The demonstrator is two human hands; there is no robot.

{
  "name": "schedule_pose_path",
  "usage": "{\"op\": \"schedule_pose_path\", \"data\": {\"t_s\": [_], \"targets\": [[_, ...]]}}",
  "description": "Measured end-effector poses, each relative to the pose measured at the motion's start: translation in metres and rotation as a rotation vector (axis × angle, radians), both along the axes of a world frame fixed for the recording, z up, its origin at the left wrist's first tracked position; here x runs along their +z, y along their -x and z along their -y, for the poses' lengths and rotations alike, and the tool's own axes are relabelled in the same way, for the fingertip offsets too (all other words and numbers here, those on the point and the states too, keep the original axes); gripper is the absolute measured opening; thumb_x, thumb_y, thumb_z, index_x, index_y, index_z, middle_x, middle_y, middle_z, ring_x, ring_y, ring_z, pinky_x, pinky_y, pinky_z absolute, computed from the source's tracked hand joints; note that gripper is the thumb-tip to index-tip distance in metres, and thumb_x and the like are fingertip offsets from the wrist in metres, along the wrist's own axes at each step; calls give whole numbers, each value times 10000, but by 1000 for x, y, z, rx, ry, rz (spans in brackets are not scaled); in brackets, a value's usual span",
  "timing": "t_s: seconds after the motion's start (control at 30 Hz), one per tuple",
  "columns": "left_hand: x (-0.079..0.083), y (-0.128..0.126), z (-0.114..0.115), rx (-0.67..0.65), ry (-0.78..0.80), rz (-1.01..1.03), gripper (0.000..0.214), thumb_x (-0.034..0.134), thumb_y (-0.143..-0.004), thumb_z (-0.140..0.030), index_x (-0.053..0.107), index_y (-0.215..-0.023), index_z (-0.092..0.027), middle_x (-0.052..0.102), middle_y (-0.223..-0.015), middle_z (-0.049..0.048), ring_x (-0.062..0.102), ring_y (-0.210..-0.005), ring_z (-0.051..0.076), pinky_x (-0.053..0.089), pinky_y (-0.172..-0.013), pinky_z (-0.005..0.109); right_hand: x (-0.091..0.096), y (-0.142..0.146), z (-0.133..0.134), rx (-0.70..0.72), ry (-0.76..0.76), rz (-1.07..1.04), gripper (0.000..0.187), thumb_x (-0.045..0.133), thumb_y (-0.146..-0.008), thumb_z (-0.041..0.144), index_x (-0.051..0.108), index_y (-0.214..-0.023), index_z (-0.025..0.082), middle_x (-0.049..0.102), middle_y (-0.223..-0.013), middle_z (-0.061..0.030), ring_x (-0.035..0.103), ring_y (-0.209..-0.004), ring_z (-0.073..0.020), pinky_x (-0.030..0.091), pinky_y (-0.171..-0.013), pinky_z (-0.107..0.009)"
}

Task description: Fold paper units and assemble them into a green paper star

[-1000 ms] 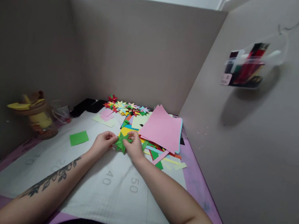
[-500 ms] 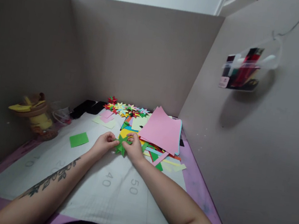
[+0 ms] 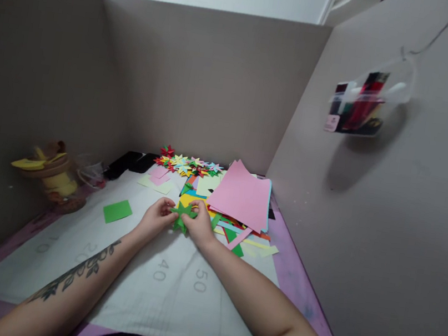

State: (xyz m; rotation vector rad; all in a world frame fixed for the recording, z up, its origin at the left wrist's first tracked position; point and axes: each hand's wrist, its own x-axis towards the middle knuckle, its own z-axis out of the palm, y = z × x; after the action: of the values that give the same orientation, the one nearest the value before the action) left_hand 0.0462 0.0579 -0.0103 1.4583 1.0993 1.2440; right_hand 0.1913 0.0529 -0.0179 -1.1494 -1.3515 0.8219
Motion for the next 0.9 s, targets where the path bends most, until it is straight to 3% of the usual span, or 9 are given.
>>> {"op": "schedule_pose_path", "data": {"t_s": [0.2, 0.37, 0.53, 0.7, 0.9], "targets": [[6, 3, 4, 47, -205, -214, 180, 579, -665, -181, 535, -839, -184, 574, -846, 8, 549, -673, 104, 451, -543, 194, 1, -1, 1, 120, 74, -150, 300, 554, -645, 193, 454, -927, 215, 524, -718, 34, 526, -588, -114, 417, -512, -211], [7, 5, 5, 36, -337, -290, 43, 550, -683, -145, 576, -700, -175, 603, -898, 41, 575, -805, 146, 490, -586, 215, -1, -1, 0, 99, 52, -141, 307, 575, -636, 194, 459, -920, 211, 508, -728, 34, 530, -610, -116, 418, -526, -211], [5, 5, 3, 73, -328, -286, 158, 577, -668, -138, 616, -811, -191, 633, -867, 38, 596, -746, 146, 506, -642, 256, 0, -1, 1, 125, 56, -155, 316, 574, -647, 191, 453, -937, 215, 486, -715, 42, 527, -609, -115, 418, -547, -219], [8, 6, 4, 49, -331, -271, 50, 582, -676, -154, 613, -670, -192, 654, -922, 58, 600, -884, 185, 497, -733, 289, 0, -1, 1, 110, 69, -168, 320, 579, -643, 190, 462, -940, 214, 486, -720, 40, 531, -613, -118, 414, -541, -219], [8, 8, 3, 16, -250, -243, 129, 537, -755, -230, 654, -793, -190, 654, -1044, 78, 624, -870, 187, 490, -769, 312, 1, -2, 1, 125, 75, -220, 321, 570, -654, 213, 446, -950, 215, 504, -713, 44, 528, -582, -110, 404, -509, -207]]}}
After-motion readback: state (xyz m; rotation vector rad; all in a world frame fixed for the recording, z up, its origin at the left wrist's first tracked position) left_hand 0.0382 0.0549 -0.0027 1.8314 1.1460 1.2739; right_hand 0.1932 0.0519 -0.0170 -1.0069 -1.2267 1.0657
